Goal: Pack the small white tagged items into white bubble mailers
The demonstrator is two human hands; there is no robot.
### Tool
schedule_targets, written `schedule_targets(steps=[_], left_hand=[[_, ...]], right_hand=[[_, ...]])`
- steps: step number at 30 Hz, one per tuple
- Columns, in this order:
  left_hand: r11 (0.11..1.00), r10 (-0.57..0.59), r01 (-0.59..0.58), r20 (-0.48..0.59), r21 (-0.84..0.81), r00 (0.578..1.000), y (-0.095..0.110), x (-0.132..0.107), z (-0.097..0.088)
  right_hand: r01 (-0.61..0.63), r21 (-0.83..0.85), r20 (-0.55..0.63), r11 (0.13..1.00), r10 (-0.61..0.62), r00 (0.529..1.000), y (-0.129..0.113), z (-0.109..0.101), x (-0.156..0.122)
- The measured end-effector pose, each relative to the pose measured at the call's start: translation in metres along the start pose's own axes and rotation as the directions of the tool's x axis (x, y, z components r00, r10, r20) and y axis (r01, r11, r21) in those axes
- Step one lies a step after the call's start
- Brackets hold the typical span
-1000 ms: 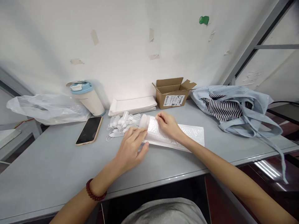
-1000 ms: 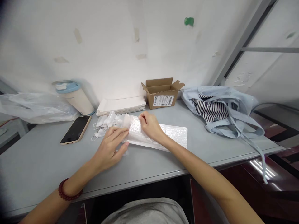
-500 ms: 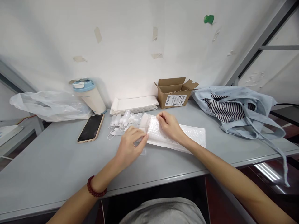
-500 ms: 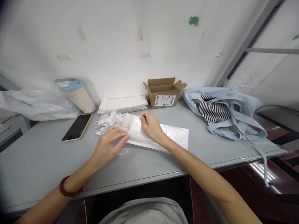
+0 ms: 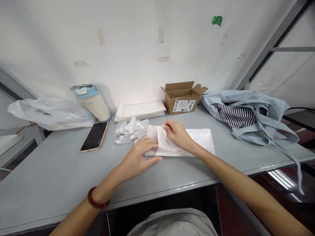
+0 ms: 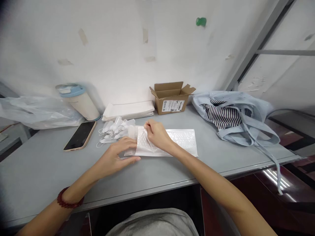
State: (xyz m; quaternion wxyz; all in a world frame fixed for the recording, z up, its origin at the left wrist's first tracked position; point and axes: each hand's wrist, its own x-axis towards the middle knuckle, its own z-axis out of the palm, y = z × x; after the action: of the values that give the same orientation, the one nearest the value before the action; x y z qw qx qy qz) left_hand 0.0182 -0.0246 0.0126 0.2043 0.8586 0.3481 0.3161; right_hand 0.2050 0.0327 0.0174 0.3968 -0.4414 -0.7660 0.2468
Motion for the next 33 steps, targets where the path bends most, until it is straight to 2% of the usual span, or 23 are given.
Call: schedule_targets(steps=[6, 12, 14, 17, 21, 24, 28, 33], left_hand=[[1.000, 0.021, -0.021, -0.060, 0.000, 0.998, 0.001, 0.000, 0.004], [0.997, 0.062, -0.068, 0.178, 0.030, 0.982, 0.001, 0.000, -0.001], [0.990, 0.075, -0.094, 0.171, 0.106, 0.982, -0.002, -0.001, 0.002], [0.969, 0.092, -0.112, 0.102, 0.222, 0.991, -0.005, -0.003, 0.008], [0.978, 0.095, -0.099, 0.028, 0.186, 0.995, -0.004, -0.004, 0.007], [0.986, 0.093, -0.102, 0.071, 0.135, 0.993, 0.000, -0.003, 0.003], [0.965, 0.060, -0.109, 0.204, 0.238, 0.977, 0.001, -0.004, 0.003], [0.903, 0.094, -0.167, 0.197, 0.395, 0.976, -0.002, -0.007, 0.009]], right_hand=[[-0.004, 0.007, 0.041, 1.000, 0.004, 0.999, -0.001, -0.002, 0.001], [0.012, -0.021, 0.128, 1.000, -0.009, 0.992, -0.004, 0.001, -0.001], [0.017, -0.040, 0.146, 0.999, -0.011, 0.989, -0.004, 0.003, -0.002], [0.018, -0.059, 0.158, 0.998, -0.009, 0.987, -0.001, 0.003, -0.001], [0.003, -0.054, 0.159, 0.999, 0.006, 0.987, 0.002, 0.003, 0.001], [-0.007, -0.022, 0.166, 1.000, 0.011, 0.986, 0.003, 0.003, 0.001], [-0.020, -0.004, 0.177, 1.000, 0.021, 0.984, 0.003, 0.003, 0.001], [-0.013, 0.002, 0.178, 1.000, 0.013, 0.984, 0.003, 0.000, 0.001]])
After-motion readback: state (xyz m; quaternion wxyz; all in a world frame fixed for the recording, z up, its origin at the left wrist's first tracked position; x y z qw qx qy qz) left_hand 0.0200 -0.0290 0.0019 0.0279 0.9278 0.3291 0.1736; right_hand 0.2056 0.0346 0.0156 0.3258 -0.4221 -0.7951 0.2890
